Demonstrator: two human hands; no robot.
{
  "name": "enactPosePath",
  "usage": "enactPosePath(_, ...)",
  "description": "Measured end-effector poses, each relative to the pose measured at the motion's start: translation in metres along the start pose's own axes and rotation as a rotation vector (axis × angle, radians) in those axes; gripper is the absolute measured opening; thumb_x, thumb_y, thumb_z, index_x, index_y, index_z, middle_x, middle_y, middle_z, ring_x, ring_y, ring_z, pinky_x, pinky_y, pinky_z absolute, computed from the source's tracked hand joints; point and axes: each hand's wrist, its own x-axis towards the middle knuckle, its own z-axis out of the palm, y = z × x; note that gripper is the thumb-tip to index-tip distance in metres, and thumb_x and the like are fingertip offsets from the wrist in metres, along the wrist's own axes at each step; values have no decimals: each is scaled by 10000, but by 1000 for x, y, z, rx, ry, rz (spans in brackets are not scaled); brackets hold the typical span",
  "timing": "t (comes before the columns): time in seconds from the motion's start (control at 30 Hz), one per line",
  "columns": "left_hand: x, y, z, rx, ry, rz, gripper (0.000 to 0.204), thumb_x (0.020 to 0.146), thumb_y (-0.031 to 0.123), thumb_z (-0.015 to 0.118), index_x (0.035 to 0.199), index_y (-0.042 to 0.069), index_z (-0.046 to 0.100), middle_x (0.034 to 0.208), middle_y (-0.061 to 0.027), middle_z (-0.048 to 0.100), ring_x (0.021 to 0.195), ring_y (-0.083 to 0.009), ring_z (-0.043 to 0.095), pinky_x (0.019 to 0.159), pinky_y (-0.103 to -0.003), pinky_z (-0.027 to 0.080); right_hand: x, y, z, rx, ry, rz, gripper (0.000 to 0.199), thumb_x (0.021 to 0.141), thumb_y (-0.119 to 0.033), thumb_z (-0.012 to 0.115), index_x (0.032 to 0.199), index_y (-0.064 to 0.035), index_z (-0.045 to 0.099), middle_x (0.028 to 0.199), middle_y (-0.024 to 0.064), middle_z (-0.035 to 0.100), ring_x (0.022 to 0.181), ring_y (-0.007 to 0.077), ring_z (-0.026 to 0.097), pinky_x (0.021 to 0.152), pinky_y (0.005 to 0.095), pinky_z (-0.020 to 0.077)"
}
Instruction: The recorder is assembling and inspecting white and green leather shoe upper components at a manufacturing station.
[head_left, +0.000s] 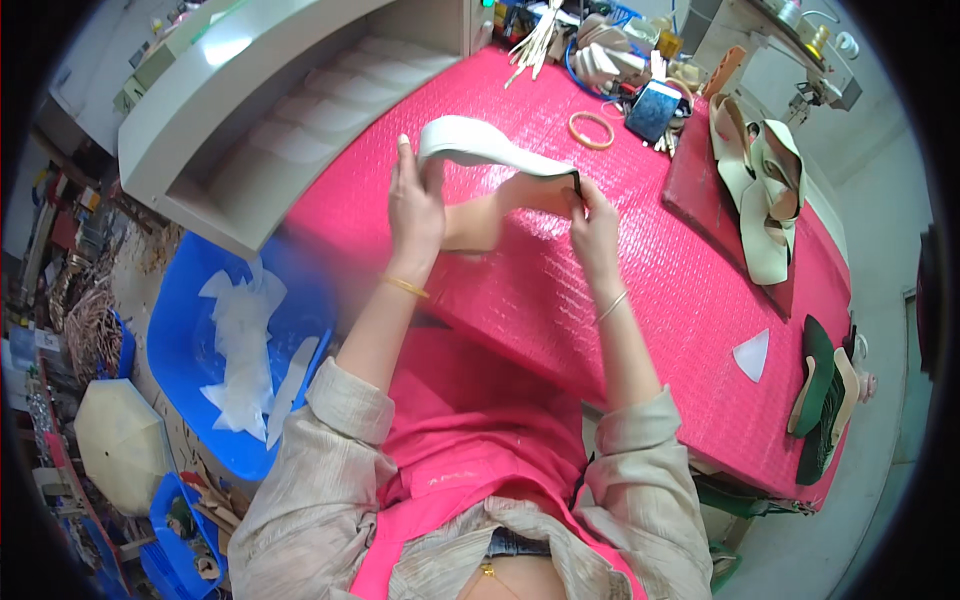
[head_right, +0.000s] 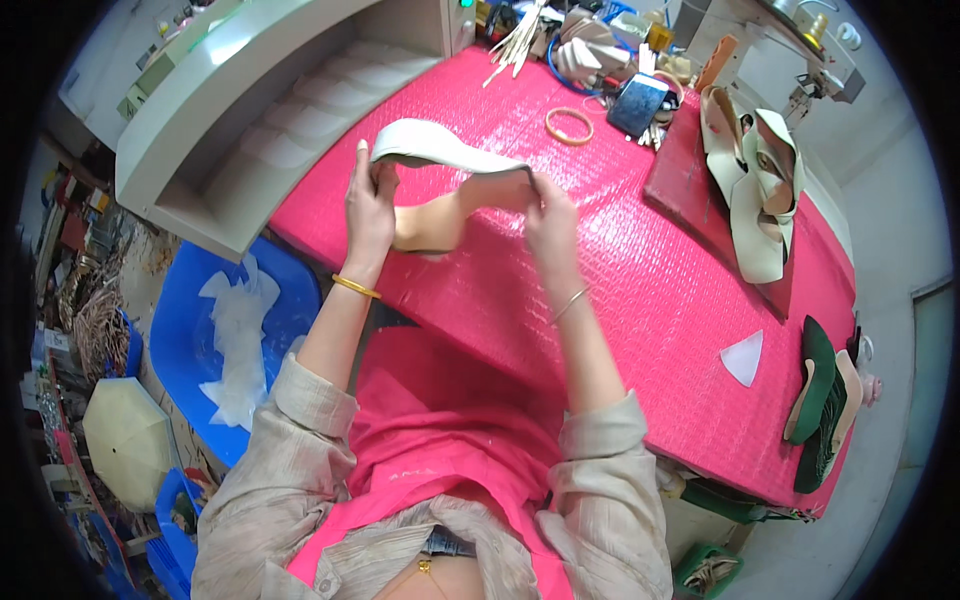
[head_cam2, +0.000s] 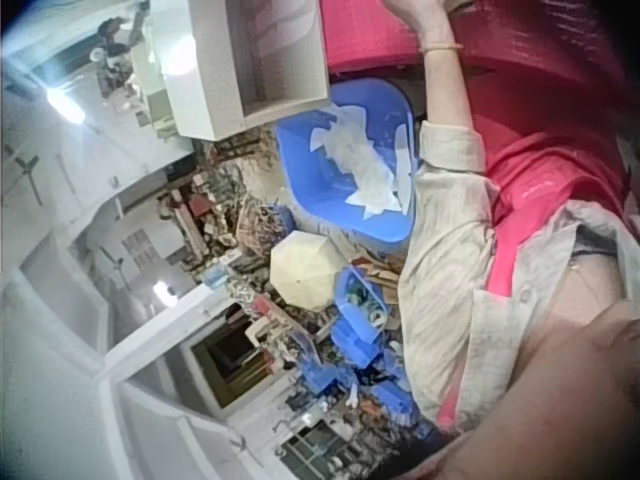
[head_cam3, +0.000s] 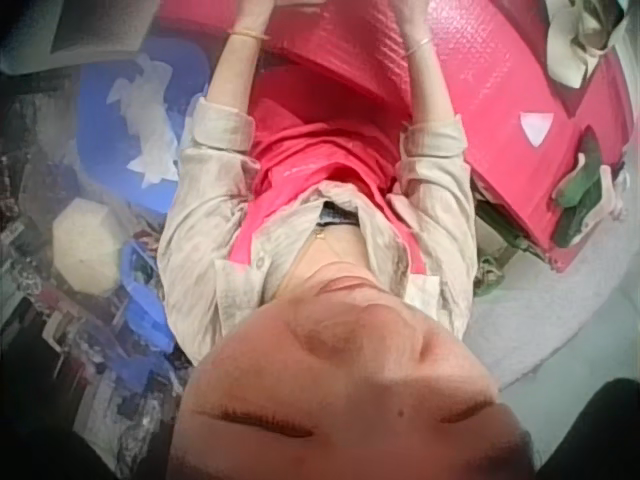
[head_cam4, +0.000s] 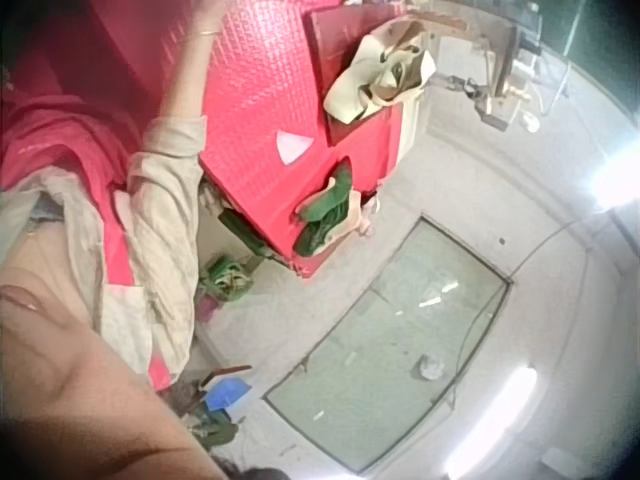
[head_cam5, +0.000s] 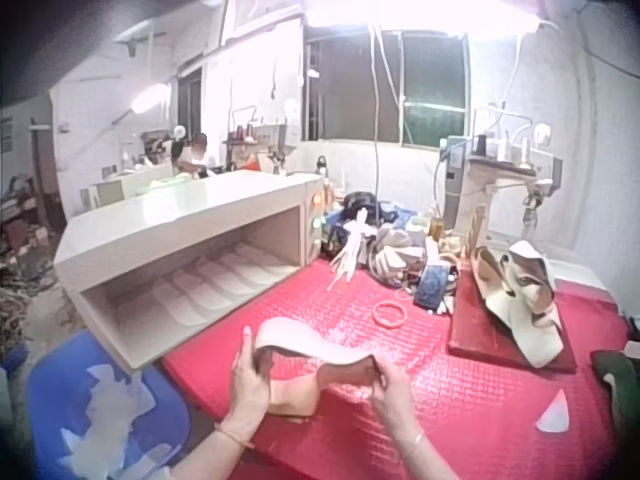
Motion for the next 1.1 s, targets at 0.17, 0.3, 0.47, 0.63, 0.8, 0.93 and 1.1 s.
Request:
enactPosePath(0.17,-13,4,-5,223,-520,47,390,861,282,490,1102,-24,461,724,-94,605,642,-277,588,580,-359,462,9,-122,-6,-101,146,-255,96,812,-57,468,877,-22,529,750,164,539,671,293,568,613,369,443)
enactPosePath(0.3,-55,93,-37,-1274,-560,-537,554,874,404,433,1257,10,358,1272,-106,414,1159,-227,404,987,-362,305,45,-22,-29,985,-510,712,233,845,-233,520,918,-22,585,782,57,617,741,146,615,675,282,496)
enactPosePath(0.47,-22,103,-43,-2058,-611,-448,570,896,454,349,1256,13,372,1241,-130,451,1153,-251,422,983,-413,300,-28,17,-38,587,-437,670,270,862,-225,506,952,13,598,837,73,616,770,108,550,699,243,442)
enactPosePath(0.63,-16,117,-14,-1736,-742,-494,582,891,473,340,1220,0,416,1201,-126,498,1120,-237,462,987,-401,309,0,23,-78,264,168,210,214,847,-206,548,927,-8,554,819,28,553,752,110,500,690,244,418)
enactPosePath(0.8,-18,159,-8,-1644,-742,-490,606,879,522,329,1125,-9,484,1016,-81,562,949,-168,530,875,-304,395,4,-113,-78,-34,131,-298,215,703,-99,667,880,-31,567,852,34,548,834,166,528,719,287,426)
enactPosePath(0.93,-18,150,5,-1155,-799,61,478,905,397,404,1048,-39,536,920,-18,556,885,-76,481,768,-237,412,22,-81,-101,138,-50,-184,130,765,-133,619,856,-49,580,794,49,609,711,170,569,664,303,467)
enactPosePath(1.1,-31,162,-27,-1123,-898,-356,478,913,402,384,1058,-27,535,907,-27,561,852,-79,491,780,-234,399,34,-25,-133,1266,-264,587,230,888,-216,484,975,-15,555,880,95,622,743,186,623,626,297,509)
